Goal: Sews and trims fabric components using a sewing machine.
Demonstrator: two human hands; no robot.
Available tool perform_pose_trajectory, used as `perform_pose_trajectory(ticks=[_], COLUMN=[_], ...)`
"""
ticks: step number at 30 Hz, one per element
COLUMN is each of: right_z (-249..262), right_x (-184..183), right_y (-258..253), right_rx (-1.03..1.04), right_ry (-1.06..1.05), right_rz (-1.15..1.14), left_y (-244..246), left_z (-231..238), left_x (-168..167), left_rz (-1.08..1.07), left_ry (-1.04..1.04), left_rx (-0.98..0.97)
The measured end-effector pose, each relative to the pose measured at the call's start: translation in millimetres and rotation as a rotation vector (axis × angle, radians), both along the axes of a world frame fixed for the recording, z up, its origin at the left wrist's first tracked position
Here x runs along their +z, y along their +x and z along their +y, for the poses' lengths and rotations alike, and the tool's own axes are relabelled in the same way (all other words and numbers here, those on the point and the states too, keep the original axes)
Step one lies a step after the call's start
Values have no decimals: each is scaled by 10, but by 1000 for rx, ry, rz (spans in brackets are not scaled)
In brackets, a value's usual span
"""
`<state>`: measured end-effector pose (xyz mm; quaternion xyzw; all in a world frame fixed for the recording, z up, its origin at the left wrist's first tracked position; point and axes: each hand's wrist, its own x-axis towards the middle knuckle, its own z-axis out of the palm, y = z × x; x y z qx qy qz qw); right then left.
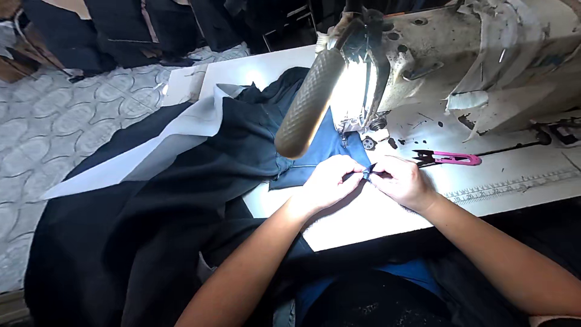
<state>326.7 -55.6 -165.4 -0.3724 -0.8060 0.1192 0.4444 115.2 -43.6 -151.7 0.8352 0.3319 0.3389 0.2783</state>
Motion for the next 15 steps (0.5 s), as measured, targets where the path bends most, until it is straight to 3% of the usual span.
perform_pose_trajectory(ticks=[6,9,11,13,15], right_z=[11,-2,-61,-228,-391], right_x=[37,89,155,236,371], right_y=[-5,35,327,845,1506], right_rx=[-75,-7,56,-176,-640], right_ry=[-190,-286,-317,-197,-53], right_rz=[28,63,76,61,-7], left_y=[135,95,89,74,70], left_z=[-45,3,26,43,70], left_x=[-45,-123,-182,-207,-204], left_rz=[68,-6,-31,-20,31], left_ry=[80,52,112,179,206], left_rx=[132,107,58,0,-42])
